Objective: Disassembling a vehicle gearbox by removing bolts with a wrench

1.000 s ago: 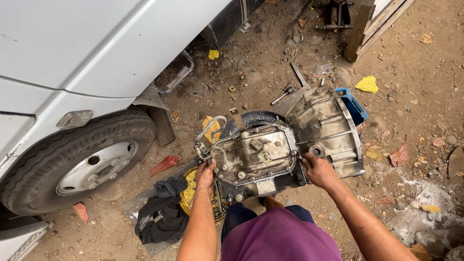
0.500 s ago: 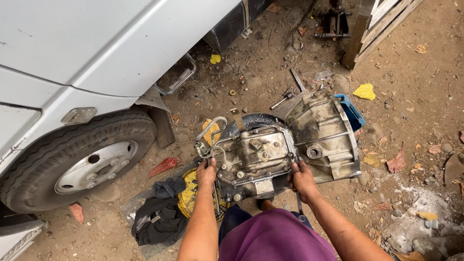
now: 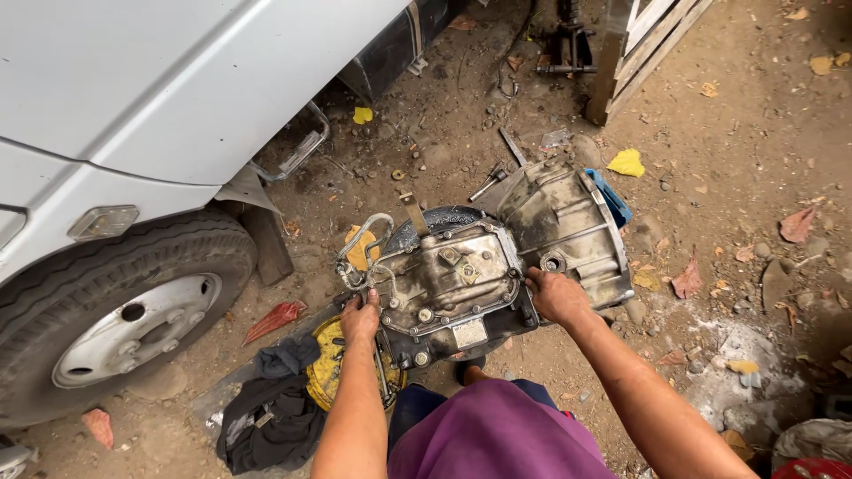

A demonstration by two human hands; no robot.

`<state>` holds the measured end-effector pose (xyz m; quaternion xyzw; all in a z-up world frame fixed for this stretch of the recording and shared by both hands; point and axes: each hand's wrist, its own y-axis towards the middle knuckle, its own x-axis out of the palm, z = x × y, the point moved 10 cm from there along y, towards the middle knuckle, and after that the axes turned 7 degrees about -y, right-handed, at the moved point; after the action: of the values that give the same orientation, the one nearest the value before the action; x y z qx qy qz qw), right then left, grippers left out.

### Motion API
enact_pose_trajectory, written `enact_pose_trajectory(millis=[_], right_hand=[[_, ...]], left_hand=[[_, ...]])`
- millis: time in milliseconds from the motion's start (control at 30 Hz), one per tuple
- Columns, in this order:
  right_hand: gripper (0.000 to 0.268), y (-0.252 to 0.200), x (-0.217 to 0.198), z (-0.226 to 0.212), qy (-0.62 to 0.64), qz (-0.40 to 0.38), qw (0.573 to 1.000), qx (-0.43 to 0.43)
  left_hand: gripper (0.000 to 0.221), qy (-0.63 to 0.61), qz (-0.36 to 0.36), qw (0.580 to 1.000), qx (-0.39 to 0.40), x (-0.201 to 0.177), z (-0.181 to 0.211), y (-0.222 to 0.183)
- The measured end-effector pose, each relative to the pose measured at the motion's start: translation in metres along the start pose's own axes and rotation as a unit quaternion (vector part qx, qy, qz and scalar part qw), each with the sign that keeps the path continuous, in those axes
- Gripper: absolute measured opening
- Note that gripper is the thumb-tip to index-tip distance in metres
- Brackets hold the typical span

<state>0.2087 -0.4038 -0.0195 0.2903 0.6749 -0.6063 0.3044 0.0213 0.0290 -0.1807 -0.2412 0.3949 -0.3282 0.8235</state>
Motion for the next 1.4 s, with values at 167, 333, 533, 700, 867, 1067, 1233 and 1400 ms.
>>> enact_pose_trajectory(millis=[167,333,533,700,867,1067,1233,1400], right_hand=[[0.037,0.018,0.046,0.026,0.174,0.016,0.984,0.039],[0.037,0.001,0.054,0.018,0.243,0.036,0.968,0.058],[0.033,-0.042,0.041,-0.010,0.605,0.087,0.782,0.122],[0.034,-0.047,0.027,-0.016,0.433,0.097,0.892,0.083],[0.041,0.006,-0.018,-0.002,0.194,0.106,0.975,0.016],[0.041,0.047,-0.104,-0.068,-0.034,0.093,0.992,-0.080],[0.046,0.102,-0.087,-0.080,-0.194,0.055,0.973,-0.108],[0.040,0.120,-0.088,-0.091,-0.277,0.024,0.945,-0.173]], left_hand=[[0.067,0.016,-0.014,1.000,0.011,-0.003,0.005,-0.005],[0.066,0.046,-0.029,0.998,0.009,-0.002,0.010,-0.010],[0.075,0.076,-0.036,0.996,0.003,0.002,0.015,-0.025],[0.072,0.077,-0.042,0.996,-0.003,-0.001,0.017,-0.028],[0.073,0.067,-0.038,0.997,-0.010,-0.002,0.015,-0.028],[0.073,0.065,-0.038,0.997,-0.023,-0.002,0.011,-0.026],[0.073,0.071,-0.032,0.997,-0.031,-0.002,0.008,-0.025],[0.072,0.052,-0.027,0.998,-0.036,-0.004,0.016,-0.042]])
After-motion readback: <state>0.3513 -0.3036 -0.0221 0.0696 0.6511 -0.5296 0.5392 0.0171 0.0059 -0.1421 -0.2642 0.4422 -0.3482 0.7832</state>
